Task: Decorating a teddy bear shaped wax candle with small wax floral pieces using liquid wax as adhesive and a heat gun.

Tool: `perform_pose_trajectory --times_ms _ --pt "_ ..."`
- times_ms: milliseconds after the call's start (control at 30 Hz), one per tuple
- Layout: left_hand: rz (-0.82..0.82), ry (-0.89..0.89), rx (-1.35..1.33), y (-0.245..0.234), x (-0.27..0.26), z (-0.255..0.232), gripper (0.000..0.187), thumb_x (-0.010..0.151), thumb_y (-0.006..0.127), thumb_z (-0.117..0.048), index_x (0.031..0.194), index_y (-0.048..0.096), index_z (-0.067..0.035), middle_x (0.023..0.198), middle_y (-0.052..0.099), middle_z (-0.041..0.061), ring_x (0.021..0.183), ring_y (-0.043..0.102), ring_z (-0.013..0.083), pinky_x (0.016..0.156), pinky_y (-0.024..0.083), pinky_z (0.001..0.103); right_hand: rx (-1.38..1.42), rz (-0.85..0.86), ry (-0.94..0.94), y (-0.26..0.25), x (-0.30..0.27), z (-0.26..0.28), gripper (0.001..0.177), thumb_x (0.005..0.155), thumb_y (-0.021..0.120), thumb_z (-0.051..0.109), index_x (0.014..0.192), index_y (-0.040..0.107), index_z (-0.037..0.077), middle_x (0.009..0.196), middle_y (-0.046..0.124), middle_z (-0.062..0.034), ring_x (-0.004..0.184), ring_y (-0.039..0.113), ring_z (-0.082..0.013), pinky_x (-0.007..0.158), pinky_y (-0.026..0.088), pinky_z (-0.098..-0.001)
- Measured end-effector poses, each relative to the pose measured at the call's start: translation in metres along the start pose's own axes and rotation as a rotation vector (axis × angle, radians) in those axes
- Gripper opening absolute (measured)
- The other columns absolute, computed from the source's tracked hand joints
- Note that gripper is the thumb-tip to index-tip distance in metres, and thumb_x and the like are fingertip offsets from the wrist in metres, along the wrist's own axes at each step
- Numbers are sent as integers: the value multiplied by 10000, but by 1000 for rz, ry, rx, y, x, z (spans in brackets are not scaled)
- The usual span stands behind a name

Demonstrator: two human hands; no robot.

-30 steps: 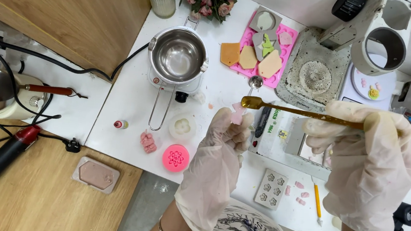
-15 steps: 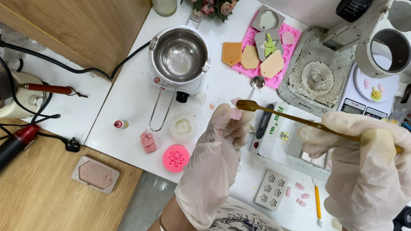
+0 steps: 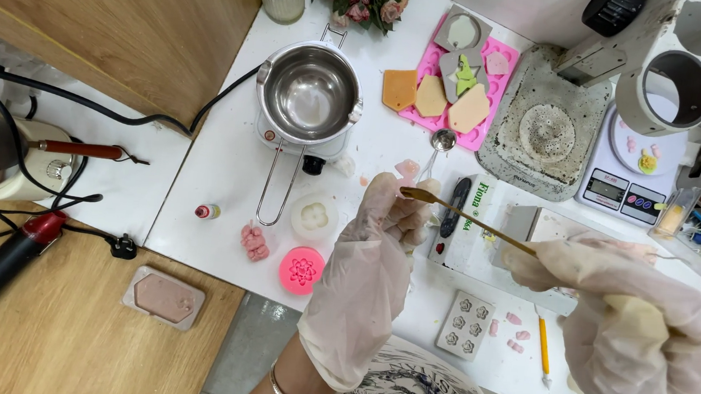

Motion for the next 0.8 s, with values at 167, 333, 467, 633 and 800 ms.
perform_pose_trajectory --times_ms 167,333,467,633,800 --pt "-181 -69 -44 0 9 -7 421 1010 660 -256 1323 578 14 1104 592 77 1000 564 149 959 451 266 5 -18 -91 18 30 2 411 1159 582 375 1182 588 -35 1105 690 -262 930 775 -293 883 680 -457" --pt "-202 211 440 -46 -1 -38 399 963 650 -263 1312 640 -69 1167 678 57 963 553 143 917 444 294 192 -144 243 38 72 -69 402 1239 532 320 1132 602 -61 995 718 -240 833 729 -253 736 605 -355" --pt "-345 290 262 -79 -11 -89 316 1005 617 -292 1247 652 -92 1069 638 19 1004 591 149 985 466 309 214 -91 427 72 103 -144 357 1136 521 340 1112 617 -3 957 745 -180 785 717 -214 708 603 -325" --pt "-445 175 25 -148 4 -105 336 977 665 -386 1196 628 -134 1048 622 -31 982 574 147 891 416 285 190 93 423 110 115 -214 418 1092 511 401 1119 649 8 900 754 -121 722 702 -149 663 570 -281" --pt "-510 142 4 -147 10 -105 341 902 654 -436 1149 597 -209 1028 627 -50 1075 612 166 939 438 328 100 184 487 119 118 -230 392 1107 495 390 1148 608 17 915 722 -81 770 659 -116 723 547 -266"
Point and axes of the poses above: each hand's wrist, its own x-axis towards the middle knuckle, its own y-axis out of the palm, z = x × y, the point moved 3 cm from there along x, towards the middle knuckle
